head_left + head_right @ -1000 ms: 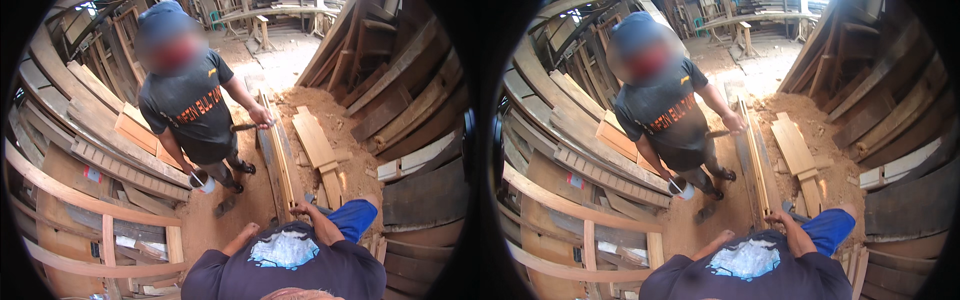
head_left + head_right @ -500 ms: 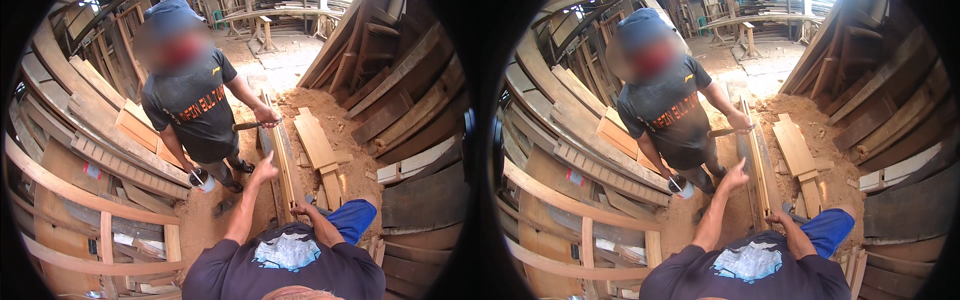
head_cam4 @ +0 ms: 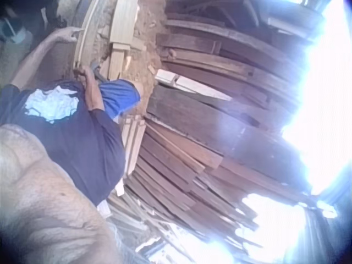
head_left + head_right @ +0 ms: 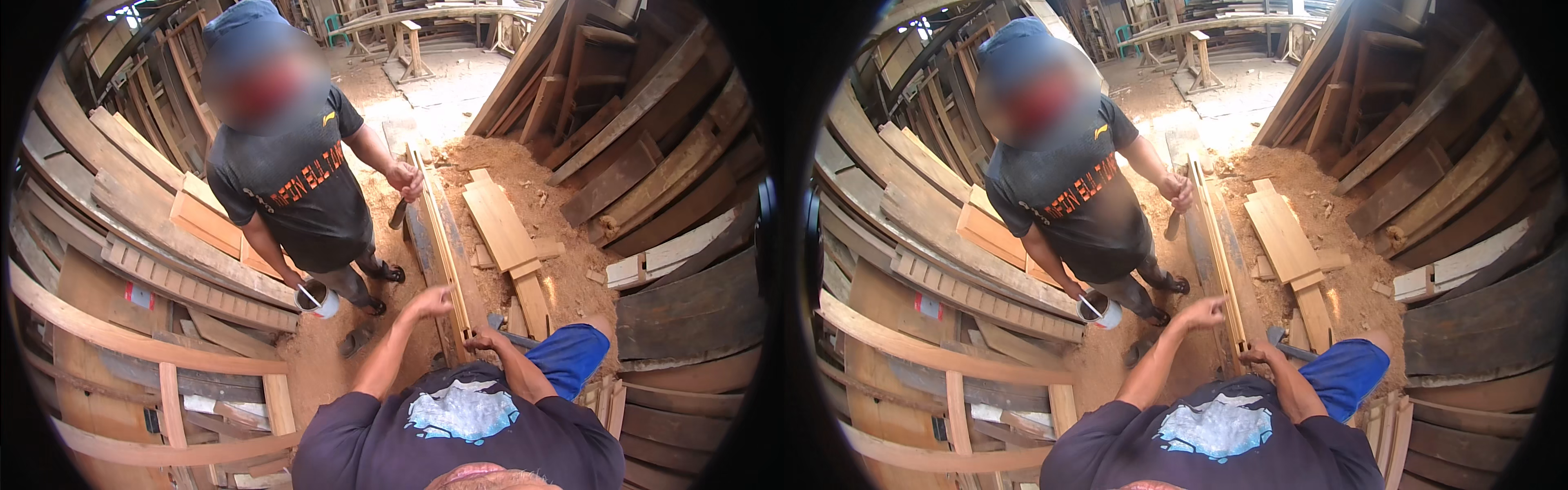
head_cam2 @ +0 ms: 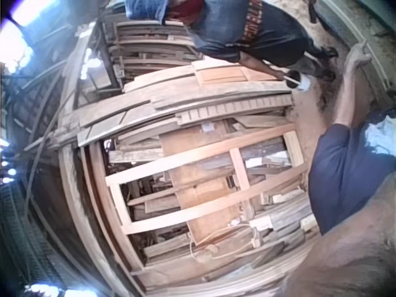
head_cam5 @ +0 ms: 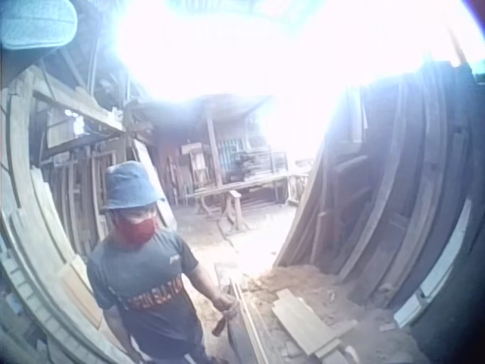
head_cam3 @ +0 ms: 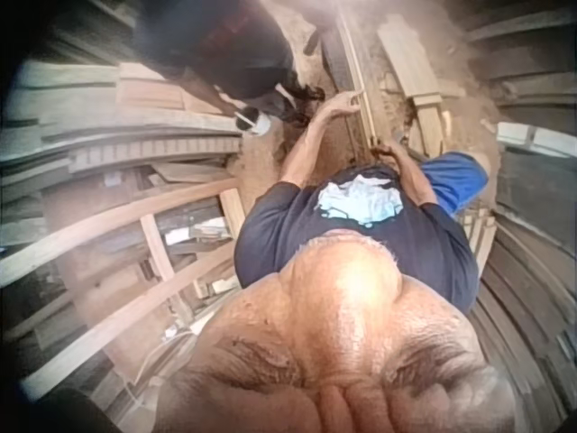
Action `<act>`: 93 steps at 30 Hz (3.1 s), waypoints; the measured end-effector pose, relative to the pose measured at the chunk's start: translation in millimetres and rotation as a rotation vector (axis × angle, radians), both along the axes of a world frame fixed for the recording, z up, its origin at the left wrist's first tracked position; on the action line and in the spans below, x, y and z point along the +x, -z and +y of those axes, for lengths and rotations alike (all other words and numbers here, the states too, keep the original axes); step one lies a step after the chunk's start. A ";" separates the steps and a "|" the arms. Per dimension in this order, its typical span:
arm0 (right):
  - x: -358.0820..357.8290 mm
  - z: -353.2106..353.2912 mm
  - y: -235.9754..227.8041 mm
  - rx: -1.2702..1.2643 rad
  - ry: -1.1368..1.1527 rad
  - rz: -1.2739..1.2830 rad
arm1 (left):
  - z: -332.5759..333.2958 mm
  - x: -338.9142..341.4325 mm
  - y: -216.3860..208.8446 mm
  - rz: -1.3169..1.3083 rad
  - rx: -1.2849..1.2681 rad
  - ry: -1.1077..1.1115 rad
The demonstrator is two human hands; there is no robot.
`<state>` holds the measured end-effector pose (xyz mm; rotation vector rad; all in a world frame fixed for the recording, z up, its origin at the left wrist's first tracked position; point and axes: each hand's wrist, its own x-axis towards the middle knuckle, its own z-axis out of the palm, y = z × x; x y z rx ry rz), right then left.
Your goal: The person sits on the floor and uses a chisel and mallet to carve a groove into a long wooden plank. Another person briefly approaches to inspect the work and then leaves.
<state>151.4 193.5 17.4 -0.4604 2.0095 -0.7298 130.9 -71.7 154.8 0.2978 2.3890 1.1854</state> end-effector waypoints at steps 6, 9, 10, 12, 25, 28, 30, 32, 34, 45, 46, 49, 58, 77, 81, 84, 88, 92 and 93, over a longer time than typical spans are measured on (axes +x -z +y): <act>1.0 2.2 -11.2 -0.037 0.069 -0.117 | -3.6 126.5 98.1 -0.267 -0.185 0.086; -2.1 7.1 -3.8 -0.013 0.100 -0.174 | 3.8 174.9 118.0 -0.415 -0.204 0.047; -1.8 -0.7 -12.5 -0.055 0.076 -0.170 | -3.5 192.6 153.9 -0.468 -0.101 -0.002; -3.8 -14.7 -27.2 -0.096 0.049 -0.198 | -26.9 223.8 238.1 -0.591 0.126 -0.131; -6.1 9.9 21.4 -0.069 0.054 -0.062 | -13.5 210.0 198.1 -0.555 -0.022 -0.549; -5.3 8.6 23.4 -0.074 0.064 -0.068 | -12.4 205.1 197.2 -0.593 0.003 -0.503; -5.3 6.5 19.3 -0.073 0.056 -0.061 | -9.7 207.8 197.8 -0.596 0.023 -0.535; -3.3 -1.4 7.9 -0.069 0.016 -0.039 | -13.5 213.3 202.2 -0.593 -0.004 -0.519; -4.8 7.0 13.6 -0.048 0.040 -0.039 | -9.6 210.0 195.5 -0.576 -0.018 -0.499; -1.8 1.4 -6.0 0.005 0.028 -0.035 | -21.5 232.1 190.9 -0.463 0.033 -0.554; -2.3 4.9 -0.7 0.003 0.038 -0.029 | -21.1 231.0 188.5 -0.459 0.043 -0.563; -3.9 7.3 12.1 0.011 0.018 0.017 | -20.7 231.2 184.7 -0.442 0.063 -0.589; -1.1 1.1 -15.3 0.011 0.031 -0.080 | -21.7 234.4 198.5 -0.433 0.046 -0.563; -0.8 1.2 7.4 -0.030 0.055 -0.052 | -19.7 233.6 182.5 -0.472 0.066 -0.598; -2.4 10.1 33.8 -0.032 0.070 -0.053 | -18.5 229.7 174.2 -0.480 0.064 -0.616; -2.3 24.5 61.5 -0.052 0.116 -0.057 | -20.1 224.9 177.5 -0.585 0.133 -0.651; -3.9 0.2 13.2 0.007 0.030 0.005 | -41.3 230.9 214.6 -0.593 0.014 -0.566; -1.6 1.8 0.5 0.082 0.048 0.020 | -21.6 224.3 199.8 -0.600 0.014 -0.579; -0.2 3.8 3.2 0.062 0.049 0.037 | -18.8 219.7 192.2 -0.586 0.021 -0.597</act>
